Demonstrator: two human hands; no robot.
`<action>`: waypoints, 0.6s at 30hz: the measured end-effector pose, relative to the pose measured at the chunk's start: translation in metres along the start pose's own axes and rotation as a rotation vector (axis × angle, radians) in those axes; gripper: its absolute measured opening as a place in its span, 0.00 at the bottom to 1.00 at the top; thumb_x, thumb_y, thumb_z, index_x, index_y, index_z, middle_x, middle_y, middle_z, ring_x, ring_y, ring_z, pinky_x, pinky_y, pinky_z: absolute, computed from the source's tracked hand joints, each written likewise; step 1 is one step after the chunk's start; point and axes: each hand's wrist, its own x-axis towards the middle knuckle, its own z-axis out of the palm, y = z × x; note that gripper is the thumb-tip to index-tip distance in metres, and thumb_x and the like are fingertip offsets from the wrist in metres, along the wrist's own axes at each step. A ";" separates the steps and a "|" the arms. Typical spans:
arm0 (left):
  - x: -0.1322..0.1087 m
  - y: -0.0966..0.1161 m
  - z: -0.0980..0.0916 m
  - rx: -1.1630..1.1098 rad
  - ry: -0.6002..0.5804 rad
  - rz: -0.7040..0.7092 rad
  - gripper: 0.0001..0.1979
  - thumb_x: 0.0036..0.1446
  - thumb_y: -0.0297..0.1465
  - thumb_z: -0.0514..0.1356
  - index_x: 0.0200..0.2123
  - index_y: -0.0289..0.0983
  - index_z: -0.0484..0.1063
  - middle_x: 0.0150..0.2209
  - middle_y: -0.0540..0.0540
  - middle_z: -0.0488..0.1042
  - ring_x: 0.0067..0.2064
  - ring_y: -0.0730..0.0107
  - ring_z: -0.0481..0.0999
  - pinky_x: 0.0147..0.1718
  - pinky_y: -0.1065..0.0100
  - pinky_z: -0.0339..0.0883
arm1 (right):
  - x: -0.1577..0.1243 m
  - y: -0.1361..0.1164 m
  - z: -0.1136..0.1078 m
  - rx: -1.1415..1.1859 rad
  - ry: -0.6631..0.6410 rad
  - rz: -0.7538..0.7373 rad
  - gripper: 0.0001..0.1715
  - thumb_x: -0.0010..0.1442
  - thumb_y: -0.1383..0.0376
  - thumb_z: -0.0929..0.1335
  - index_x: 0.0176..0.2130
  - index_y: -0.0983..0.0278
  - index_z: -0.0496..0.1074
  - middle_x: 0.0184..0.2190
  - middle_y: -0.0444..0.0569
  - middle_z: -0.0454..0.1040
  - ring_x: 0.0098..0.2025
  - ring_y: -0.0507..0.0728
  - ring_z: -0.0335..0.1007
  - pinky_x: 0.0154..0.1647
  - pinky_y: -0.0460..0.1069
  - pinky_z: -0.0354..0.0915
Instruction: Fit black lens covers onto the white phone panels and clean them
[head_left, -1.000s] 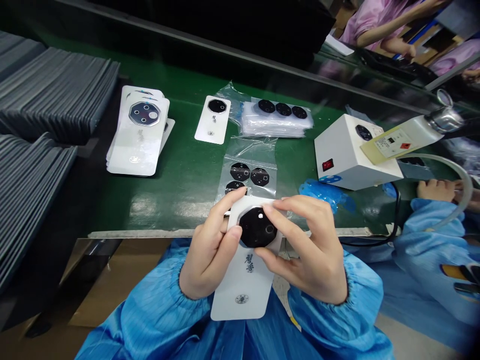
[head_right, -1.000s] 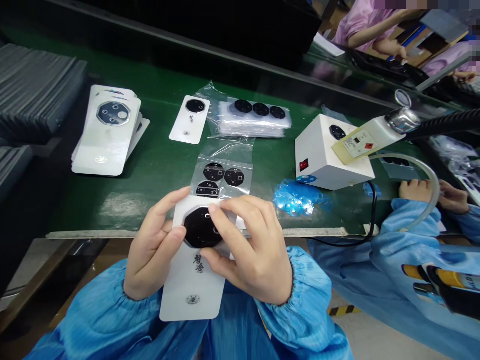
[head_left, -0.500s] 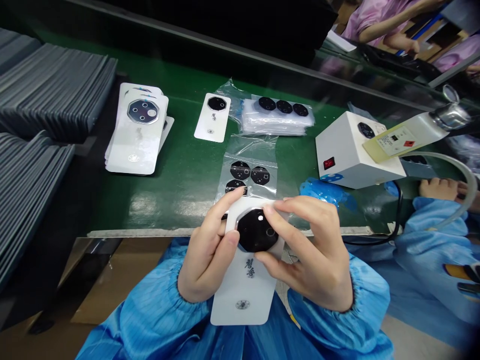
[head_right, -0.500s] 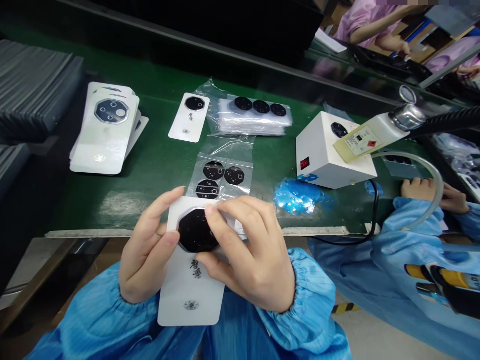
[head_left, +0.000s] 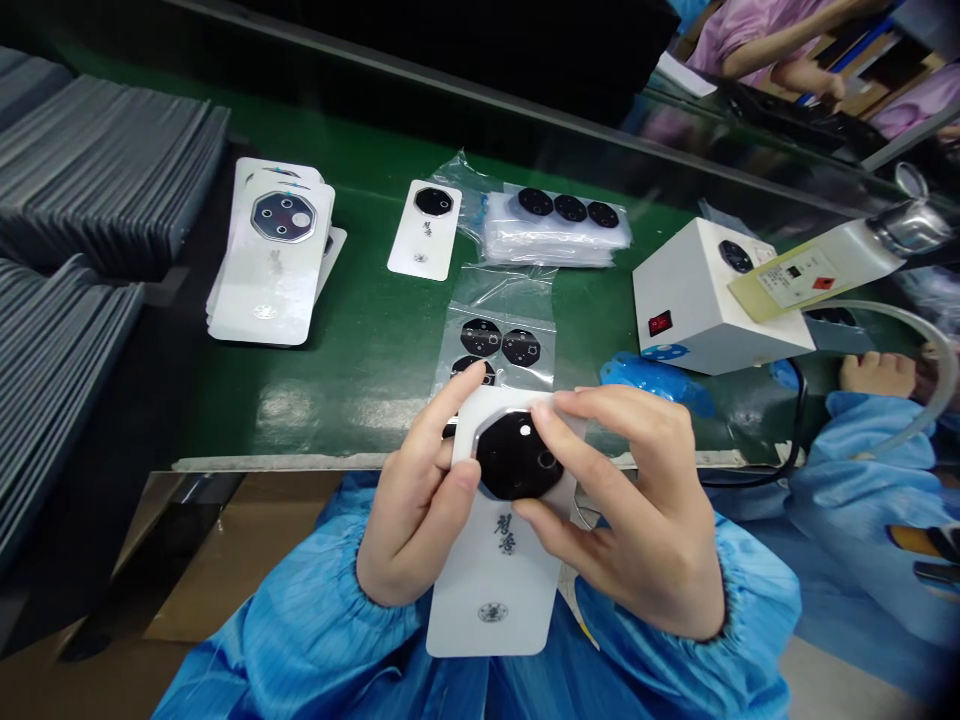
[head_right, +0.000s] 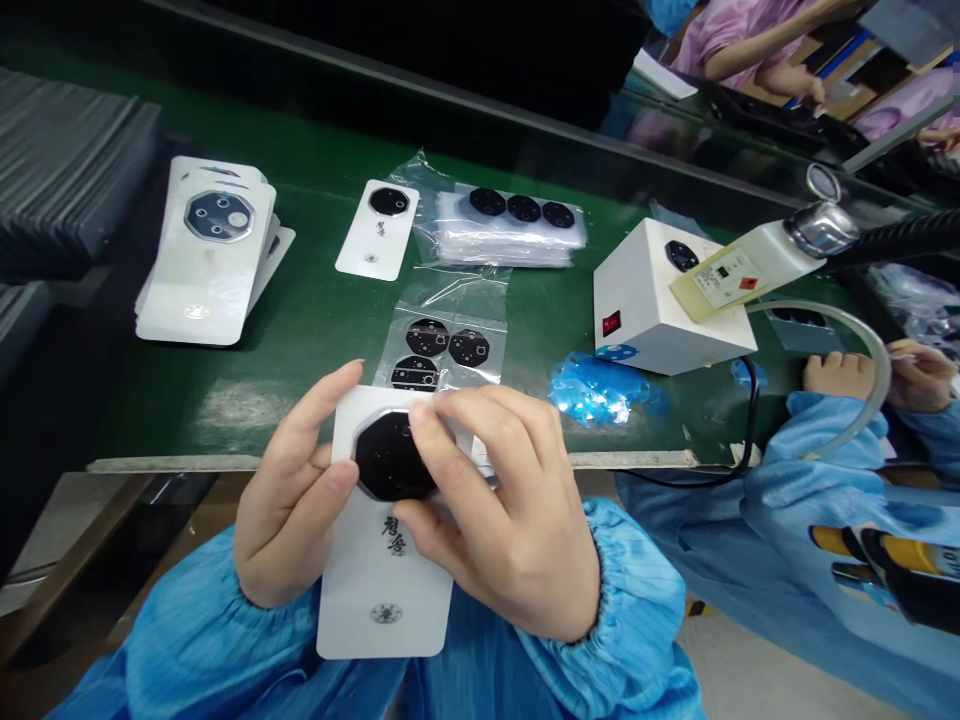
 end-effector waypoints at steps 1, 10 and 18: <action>0.000 0.000 0.001 -0.017 -0.001 -0.006 0.25 0.64 0.32 0.49 0.62 0.54 0.50 0.20 0.54 0.67 0.17 0.75 0.64 0.15 0.74 0.64 | 0.000 0.000 -0.001 -0.002 -0.002 0.002 0.24 0.53 0.63 0.71 0.47 0.75 0.70 0.46 0.60 0.68 0.50 0.63 0.64 0.50 0.58 0.63; -0.002 0.008 0.005 -0.112 0.055 -0.107 0.24 0.63 0.33 0.51 0.61 0.54 0.51 0.21 0.54 0.69 0.17 0.76 0.63 0.15 0.74 0.60 | 0.004 -0.003 -0.004 -0.011 0.012 0.017 0.23 0.53 0.64 0.71 0.47 0.73 0.70 0.45 0.58 0.68 0.49 0.63 0.64 0.50 0.59 0.64; -0.003 0.007 0.004 0.083 0.041 0.100 0.25 0.63 0.33 0.50 0.62 0.52 0.51 0.21 0.53 0.70 0.17 0.73 0.64 0.14 0.71 0.61 | 0.000 -0.002 -0.002 -0.026 0.076 -0.013 0.24 0.54 0.60 0.70 0.48 0.69 0.69 0.46 0.56 0.69 0.50 0.63 0.64 0.49 0.58 0.65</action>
